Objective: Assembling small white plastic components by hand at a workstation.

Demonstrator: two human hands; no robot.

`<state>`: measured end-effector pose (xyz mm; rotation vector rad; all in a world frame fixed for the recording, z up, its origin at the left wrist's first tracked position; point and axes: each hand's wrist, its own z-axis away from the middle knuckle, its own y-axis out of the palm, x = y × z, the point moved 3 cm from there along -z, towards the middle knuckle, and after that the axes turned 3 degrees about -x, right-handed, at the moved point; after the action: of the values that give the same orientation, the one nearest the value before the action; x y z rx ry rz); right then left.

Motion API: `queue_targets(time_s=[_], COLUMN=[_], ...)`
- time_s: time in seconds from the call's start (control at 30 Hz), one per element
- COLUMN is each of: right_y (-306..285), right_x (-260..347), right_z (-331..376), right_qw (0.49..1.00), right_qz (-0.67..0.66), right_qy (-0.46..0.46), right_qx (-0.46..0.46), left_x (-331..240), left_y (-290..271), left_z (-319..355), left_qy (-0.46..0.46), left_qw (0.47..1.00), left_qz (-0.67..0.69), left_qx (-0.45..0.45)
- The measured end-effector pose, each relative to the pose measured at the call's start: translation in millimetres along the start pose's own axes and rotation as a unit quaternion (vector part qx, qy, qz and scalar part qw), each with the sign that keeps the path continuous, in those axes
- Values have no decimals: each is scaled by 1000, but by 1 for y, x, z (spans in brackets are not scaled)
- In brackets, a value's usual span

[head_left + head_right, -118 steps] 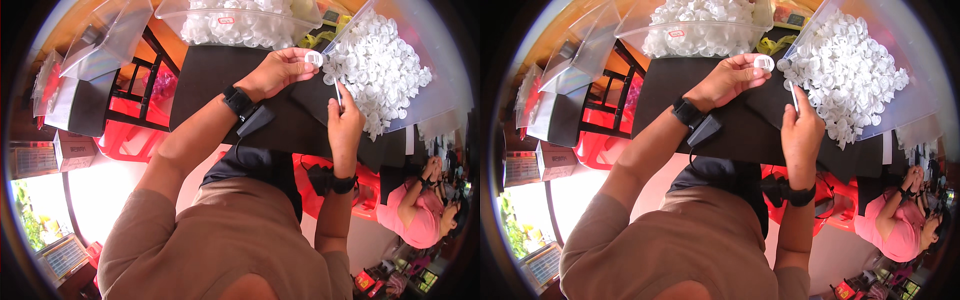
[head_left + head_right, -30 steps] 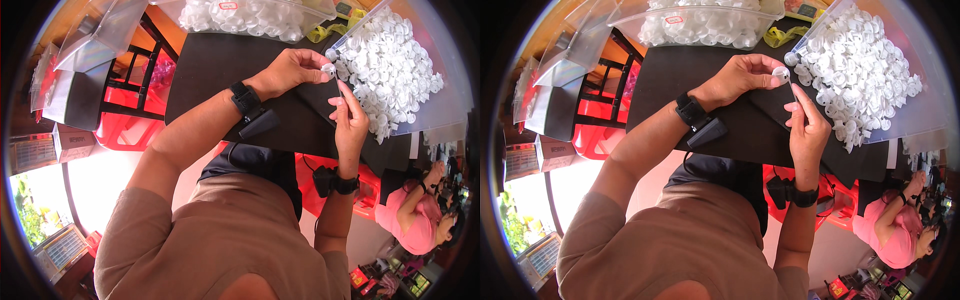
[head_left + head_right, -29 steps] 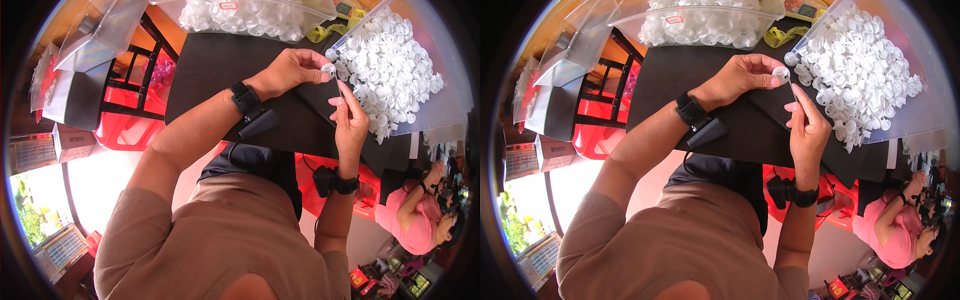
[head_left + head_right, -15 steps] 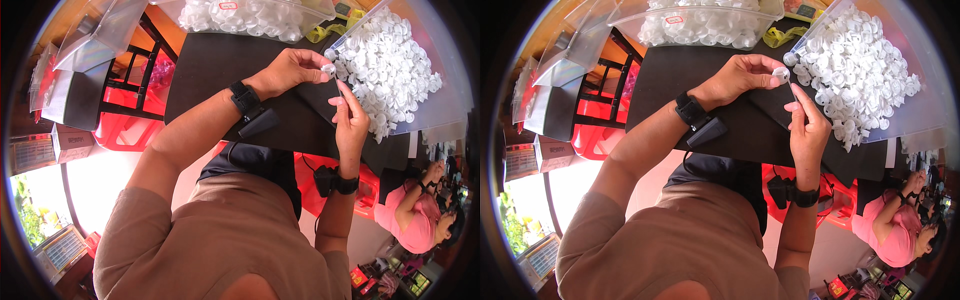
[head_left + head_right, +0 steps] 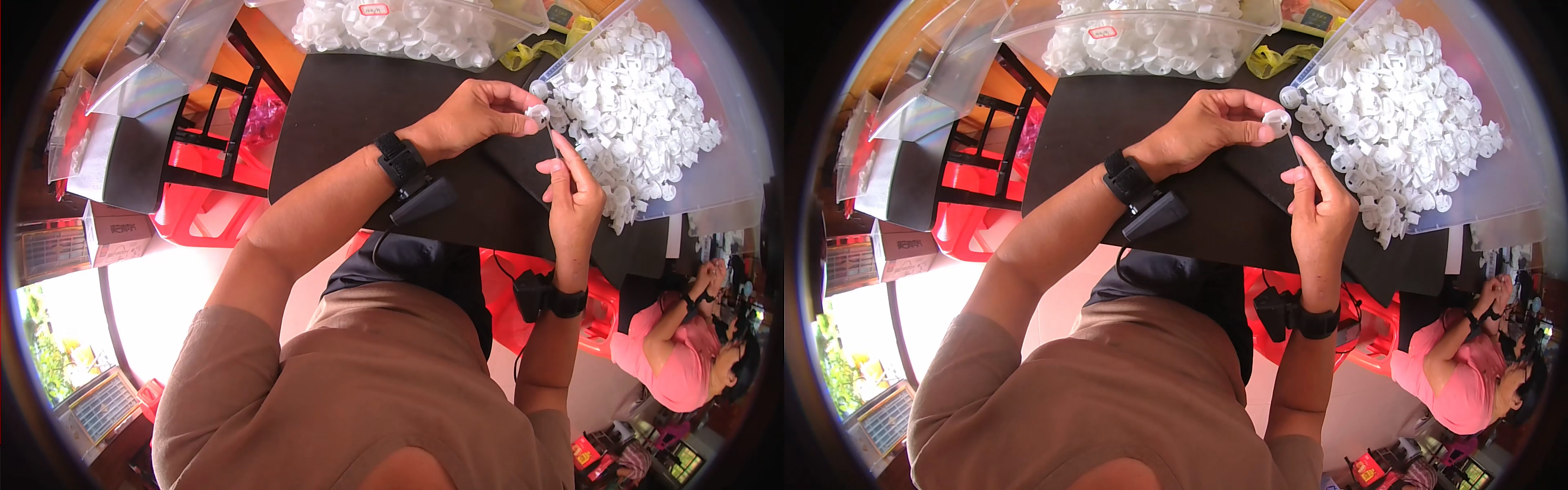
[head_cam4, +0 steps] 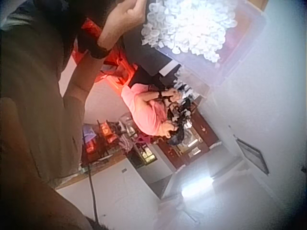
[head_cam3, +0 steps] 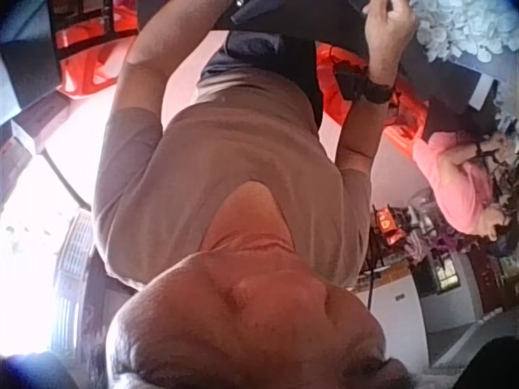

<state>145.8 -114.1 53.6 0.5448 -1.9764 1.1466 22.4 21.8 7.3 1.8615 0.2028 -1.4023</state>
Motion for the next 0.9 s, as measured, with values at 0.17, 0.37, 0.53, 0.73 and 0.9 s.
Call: queue_targets(time_s=[0.17,0.37,0.53,0.73,0.9], right_y=[-3,-2,-2,-1,-1], right_x=[3,5,4,5,2], right_z=[-1,1,0,-1,-1], right_qw=[1000,1000,1000,1000,1000], right_qz=[-3,-3,-3,-7,-12], right_qy=[-7,9,6,13,9], right_qx=[0,2,2,5,3], left_x=[0,0,-1,-1,-3], left_y=[4,2,2,1,2], left_z=[3,3,2,1,2], left_qy=[0,-12,0,5,4], left_qw=[1000,1000,1000,1000,1000], left_qz=[0,-4,8,4,-6], left_qx=[1,-9,-2,0,0])
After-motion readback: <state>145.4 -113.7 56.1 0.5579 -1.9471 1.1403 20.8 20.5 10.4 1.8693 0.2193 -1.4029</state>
